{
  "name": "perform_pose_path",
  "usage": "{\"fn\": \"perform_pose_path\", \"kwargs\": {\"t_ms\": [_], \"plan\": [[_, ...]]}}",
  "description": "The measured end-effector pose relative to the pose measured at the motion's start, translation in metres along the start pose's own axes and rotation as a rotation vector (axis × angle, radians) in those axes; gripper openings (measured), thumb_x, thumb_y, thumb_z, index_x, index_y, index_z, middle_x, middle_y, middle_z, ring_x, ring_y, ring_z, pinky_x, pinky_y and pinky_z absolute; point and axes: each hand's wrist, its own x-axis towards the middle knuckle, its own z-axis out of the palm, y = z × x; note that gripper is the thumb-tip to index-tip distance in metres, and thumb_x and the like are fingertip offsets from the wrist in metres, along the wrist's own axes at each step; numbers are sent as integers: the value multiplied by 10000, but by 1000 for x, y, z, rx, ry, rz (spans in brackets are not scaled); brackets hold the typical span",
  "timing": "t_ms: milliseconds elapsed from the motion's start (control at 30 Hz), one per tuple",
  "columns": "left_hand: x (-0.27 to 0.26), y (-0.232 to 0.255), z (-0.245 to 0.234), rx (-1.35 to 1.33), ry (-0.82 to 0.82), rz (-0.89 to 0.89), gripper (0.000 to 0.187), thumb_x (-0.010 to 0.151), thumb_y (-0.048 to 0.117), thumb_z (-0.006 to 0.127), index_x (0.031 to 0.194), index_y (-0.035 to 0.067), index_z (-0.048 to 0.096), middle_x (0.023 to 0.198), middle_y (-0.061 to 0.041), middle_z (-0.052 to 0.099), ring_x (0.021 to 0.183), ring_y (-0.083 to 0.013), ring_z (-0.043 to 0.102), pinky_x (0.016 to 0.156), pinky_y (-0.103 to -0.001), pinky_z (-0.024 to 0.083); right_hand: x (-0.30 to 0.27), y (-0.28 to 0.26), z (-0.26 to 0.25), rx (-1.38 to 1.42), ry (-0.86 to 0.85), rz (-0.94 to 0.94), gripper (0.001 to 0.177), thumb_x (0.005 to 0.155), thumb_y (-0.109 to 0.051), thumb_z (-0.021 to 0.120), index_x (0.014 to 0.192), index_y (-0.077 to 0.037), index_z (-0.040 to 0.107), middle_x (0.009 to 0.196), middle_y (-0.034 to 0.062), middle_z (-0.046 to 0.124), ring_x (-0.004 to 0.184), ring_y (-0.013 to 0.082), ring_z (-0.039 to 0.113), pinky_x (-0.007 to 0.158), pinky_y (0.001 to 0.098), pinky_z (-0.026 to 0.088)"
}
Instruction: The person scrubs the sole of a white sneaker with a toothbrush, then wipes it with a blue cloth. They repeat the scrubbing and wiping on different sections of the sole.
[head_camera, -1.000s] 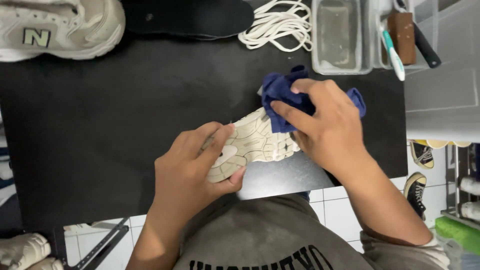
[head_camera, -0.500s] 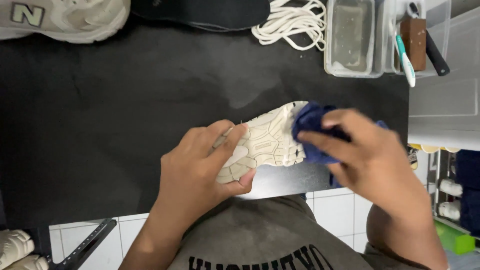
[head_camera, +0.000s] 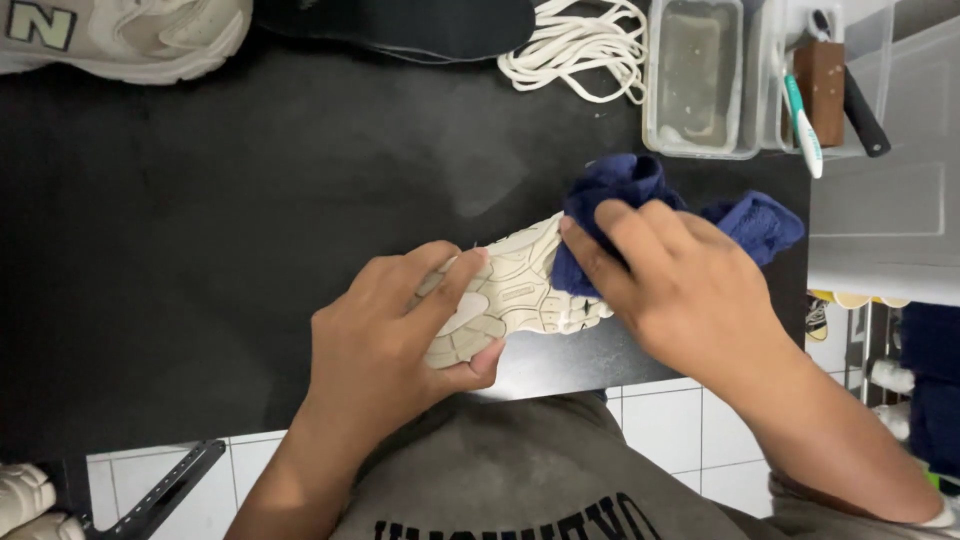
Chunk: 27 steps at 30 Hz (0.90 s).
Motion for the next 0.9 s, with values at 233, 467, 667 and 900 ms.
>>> {"fn": "perform_pose_path", "kwargs": {"t_ms": [233, 467, 667, 900], "plan": [[1, 1, 0, -10, -10, -32, 494, 838, 471, 823, 1246, 210, 726, 1187, 39, 686, 907, -169, 674, 599, -248, 465, -4, -22, -25, 110, 12, -9, 243, 1030, -103, 643, 1262, -35, 670, 1170, 69, 610, 743, 197, 523, 594, 347, 504], [0, 0, 0, 10, -31, -1, 482, 865, 482, 802, 1253, 208, 717, 1197, 34, 676, 910, -177, 671, 562, -262, 457, -29, -35, -31, 102, 45, -286, 287, 1021, -75, 590, 1273, 37, 669, 1080, 103, 581, 759, 209, 524, 598, 335, 437], [1, 0, -1, 29, -27, 17, 479, 859, 475, 821, 1238, 201, 717, 1182, 20, 669, 869, -173, 656, 531, -261, 428, -49, -20, -9, 276, -304, 480, 131, 940, -368, 620, 968, -240, 617, 916, 80, 652, 846, 238, 667, 665, 362, 506], [2, -1, -2, -6, -43, 24, 475, 890, 464, 811, 1254, 178, 704, 1200, -12, 678, 882, -187, 671, 576, -280, 476, -36, -31, 19, 251, 213, 201, 692, 1039, -551, 183, 1187, -103, 689, 1132, 156, 570, 838, 263, 640, 509, 319, 449]]}}
